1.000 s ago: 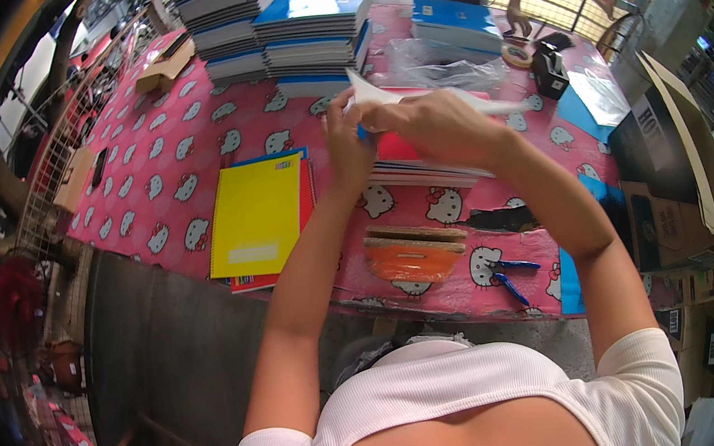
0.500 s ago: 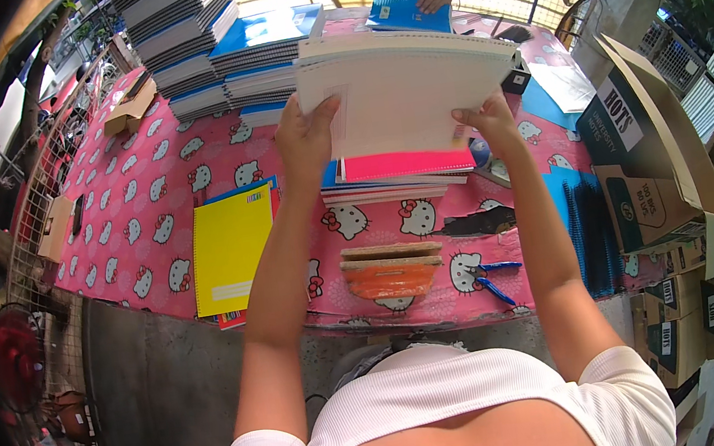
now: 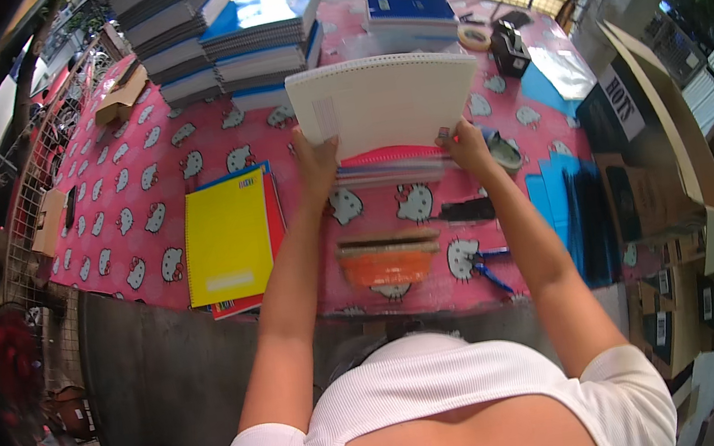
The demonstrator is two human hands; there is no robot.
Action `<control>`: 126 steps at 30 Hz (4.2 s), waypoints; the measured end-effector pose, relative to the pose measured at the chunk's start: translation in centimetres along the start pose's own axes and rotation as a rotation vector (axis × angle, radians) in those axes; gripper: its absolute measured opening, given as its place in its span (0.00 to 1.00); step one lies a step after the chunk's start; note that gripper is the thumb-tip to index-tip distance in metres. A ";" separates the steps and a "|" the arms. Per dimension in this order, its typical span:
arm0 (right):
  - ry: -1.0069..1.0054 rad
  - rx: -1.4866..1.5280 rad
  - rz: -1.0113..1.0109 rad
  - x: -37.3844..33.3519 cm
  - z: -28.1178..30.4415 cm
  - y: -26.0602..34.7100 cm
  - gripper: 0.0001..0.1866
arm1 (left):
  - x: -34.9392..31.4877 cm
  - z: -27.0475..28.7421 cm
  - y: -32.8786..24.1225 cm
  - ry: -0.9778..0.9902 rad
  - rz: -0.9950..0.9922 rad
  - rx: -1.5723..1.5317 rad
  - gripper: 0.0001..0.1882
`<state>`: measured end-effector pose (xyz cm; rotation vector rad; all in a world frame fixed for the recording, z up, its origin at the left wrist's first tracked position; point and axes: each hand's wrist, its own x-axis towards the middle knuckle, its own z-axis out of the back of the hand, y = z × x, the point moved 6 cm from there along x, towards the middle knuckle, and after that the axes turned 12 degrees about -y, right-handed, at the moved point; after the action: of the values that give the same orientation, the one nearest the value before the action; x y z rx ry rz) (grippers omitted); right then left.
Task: The person removes wire spirals from colored notebooks using a small handheld tool, sorts the covers and pages on a table, and places some items into a cardboard box.
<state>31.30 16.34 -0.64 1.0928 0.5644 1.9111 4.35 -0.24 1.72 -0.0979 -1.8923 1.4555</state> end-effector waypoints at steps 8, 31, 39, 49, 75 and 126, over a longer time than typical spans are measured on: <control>0.149 0.111 -0.130 -10.8 7.1 11.8 0.13 | -2.3 6.7 -11.6 0.136 0.135 0.108 0.23; -0.246 -0.467 0.134 -11.7 16.5 -6.1 0.09 | -14.9 -3.4 -20.5 0.613 -0.546 0.555 0.18; -0.103 -0.846 -0.541 -9.9 24.8 -14.2 0.12 | -14.0 -2.9 -20.8 0.364 -0.542 0.436 0.06; 0.037 -0.002 0.131 -14.5 17.5 10.9 0.11 | -13.8 -3.0 -20.2 0.472 -0.508 0.403 0.09; 0.354 0.348 0.017 -13.3 13.5 15.9 0.11 | -15.2 -2.1 -21.3 0.466 -0.485 0.410 0.09; 0.319 0.146 0.422 -16.2 15.2 20.4 0.12 | -18.2 1.2 -21.8 0.443 -0.628 0.257 0.13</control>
<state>39.49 -8.67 14.05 1.0661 0.6988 2.4712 24.73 -17.54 11.40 0.2559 -1.2119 1.1076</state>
